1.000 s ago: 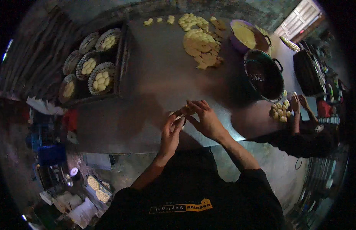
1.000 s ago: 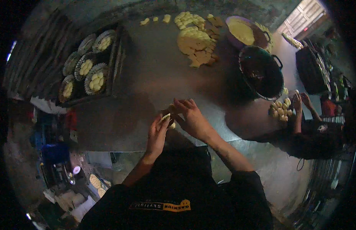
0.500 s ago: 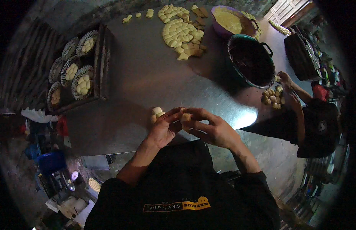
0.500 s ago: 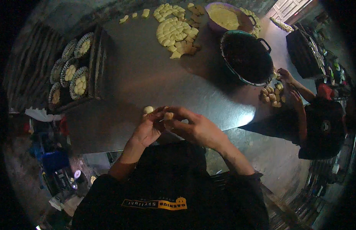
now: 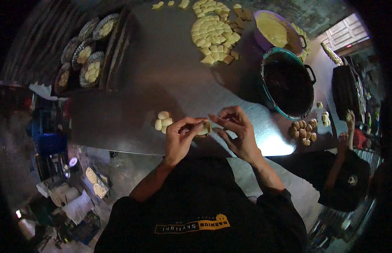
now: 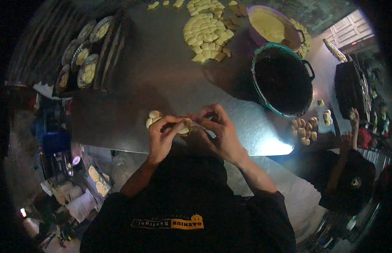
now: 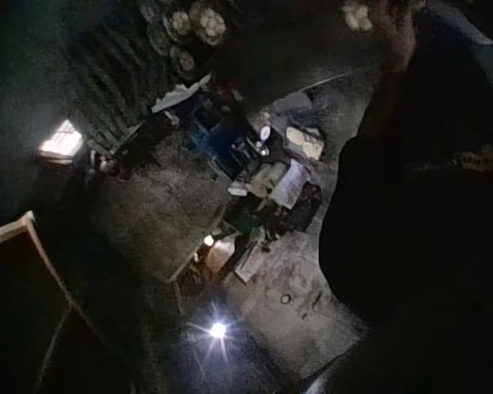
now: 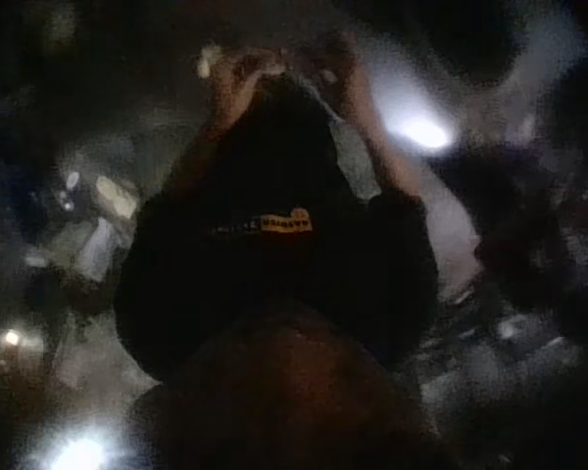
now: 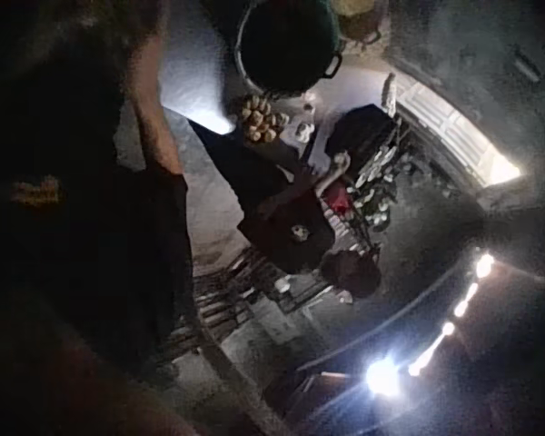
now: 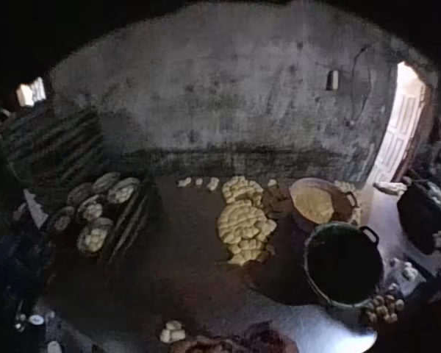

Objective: The person picks up pieces of dough from a table, shapes them into small balls by hand, and places them into paper liners on a baking tray.

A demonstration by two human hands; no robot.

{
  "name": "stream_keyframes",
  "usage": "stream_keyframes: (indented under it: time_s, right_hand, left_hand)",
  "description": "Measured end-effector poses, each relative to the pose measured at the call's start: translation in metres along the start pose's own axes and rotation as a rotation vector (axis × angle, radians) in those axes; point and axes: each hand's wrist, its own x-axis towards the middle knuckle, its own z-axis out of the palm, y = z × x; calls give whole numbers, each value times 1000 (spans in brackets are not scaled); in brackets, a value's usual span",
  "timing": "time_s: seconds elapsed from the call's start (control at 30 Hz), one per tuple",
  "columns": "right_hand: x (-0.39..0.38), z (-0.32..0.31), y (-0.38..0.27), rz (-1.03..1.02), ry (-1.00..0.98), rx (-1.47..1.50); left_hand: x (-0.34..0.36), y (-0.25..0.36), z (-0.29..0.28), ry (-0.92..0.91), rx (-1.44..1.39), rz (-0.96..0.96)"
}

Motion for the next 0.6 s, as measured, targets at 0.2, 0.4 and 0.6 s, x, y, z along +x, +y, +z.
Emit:
stream_keyframes:
  time_s: [0.2,0.4,0.6]
  right_hand:
    - [7,-11,25,69,-266,49]
    - [9,-13,45,-128,-330,236]
    - [-7,6,46,227,-414,466]
  left_hand:
    - [-7,2,26,121,-178,-369]
    - [-3,3,16,-15,-294,-382]
    - [-23,-3,21,-170,163,-281]
